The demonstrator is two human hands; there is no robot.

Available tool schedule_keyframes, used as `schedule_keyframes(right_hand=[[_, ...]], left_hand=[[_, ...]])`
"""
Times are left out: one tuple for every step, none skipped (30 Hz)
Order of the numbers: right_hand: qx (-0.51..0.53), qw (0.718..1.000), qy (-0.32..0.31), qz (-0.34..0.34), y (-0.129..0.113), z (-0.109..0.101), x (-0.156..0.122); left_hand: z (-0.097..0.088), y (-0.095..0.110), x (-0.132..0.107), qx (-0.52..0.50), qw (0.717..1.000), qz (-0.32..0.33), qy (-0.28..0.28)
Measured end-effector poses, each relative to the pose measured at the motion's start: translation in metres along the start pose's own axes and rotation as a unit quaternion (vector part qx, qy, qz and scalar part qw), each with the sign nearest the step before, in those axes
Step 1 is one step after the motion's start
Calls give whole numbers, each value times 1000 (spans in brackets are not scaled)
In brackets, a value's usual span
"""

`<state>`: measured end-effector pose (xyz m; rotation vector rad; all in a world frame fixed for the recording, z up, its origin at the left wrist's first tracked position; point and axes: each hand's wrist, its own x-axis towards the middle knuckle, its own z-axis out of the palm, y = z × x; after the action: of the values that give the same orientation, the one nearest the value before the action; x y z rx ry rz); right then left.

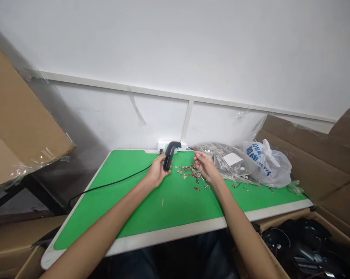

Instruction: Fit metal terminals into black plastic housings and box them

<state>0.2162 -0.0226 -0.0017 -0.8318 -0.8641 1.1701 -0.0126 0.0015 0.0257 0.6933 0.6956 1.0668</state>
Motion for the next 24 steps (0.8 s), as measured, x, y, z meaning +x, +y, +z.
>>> schedule_keyframes(right_hand=[[12,1000,-1,1,0,0,0],[22,1000,-4,4,0,0,0],[29,999,-10,10,0,0,0],[35,999,-19,17,0,0,0],[38,999,-29,24,0,0,-1],[40,998,-40,30,0,1,-1],[39,997,-50,36,0,1,-2],[35,997,-60,39,0,1,-3],[29,996,-68,42,0,2,-4],[21,996,-74,42,0,3,-5],[11,996,-77,42,1,4,-6],[0,996,-78,41,1,5,-7],[-11,996,-77,38,1,6,-8],[-20,996,-74,34,1,8,-9],[-29,997,-68,30,0,10,-10],[-37,997,-60,24,0,12,-11],[-47,997,-53,18,0,15,-12],[-60,997,-48,9,1,18,-13],[-78,996,-45,-2,1,22,-15],[-101,994,-43,-14,2,26,-16],[-126,991,-44,-28,4,30,-17],[-150,987,-43,-44,6,34,-19],[-171,983,-40,-61,9,38,-21],[-187,978,-35,-80,12,42,-23]], left_hand=[[0,2,-1,-9,1000,-17,-7],[0,4,-2,-18,999,-32,-14],[0,5,-3,-27,998,-43,-22],[0,7,-4,-35,998,-53,-27],[0,8,-5,-42,997,-61,-30],[-1,9,-6,-46,996,-71,-34],[-1,9,-7,-48,995,-82,-41],[-1,9,-7,-50,993,-93,-51],[-1,9,-7,-53,991,-105,-63],[-1,9,-7,-55,989,-117,-77],[-1,8,-7,-56,986,-127,-90],[-1,7,-7,-54,985,-132,-99],[-1,6,-6,-47,985,-132,-103],[0,4,-6,-37,985,-130,-104],[0,2,-6,-24,987,-126,-101],[1,0,-5,-9,988,-121,-95],[1,-3,-5,5,989,-117,-88],[1,-7,-5,19,990,-114,-83],[2,-10,-4,32,990,-110,-79],[2,-14,-4,45,991,-104,-75],[2,-18,-3,57,991,-96,-72],[2,-22,-2,66,992,-86,-70],[1,-25,-1,72,992,-76,-68],[1,-28,0,75,993,-66,-63]])
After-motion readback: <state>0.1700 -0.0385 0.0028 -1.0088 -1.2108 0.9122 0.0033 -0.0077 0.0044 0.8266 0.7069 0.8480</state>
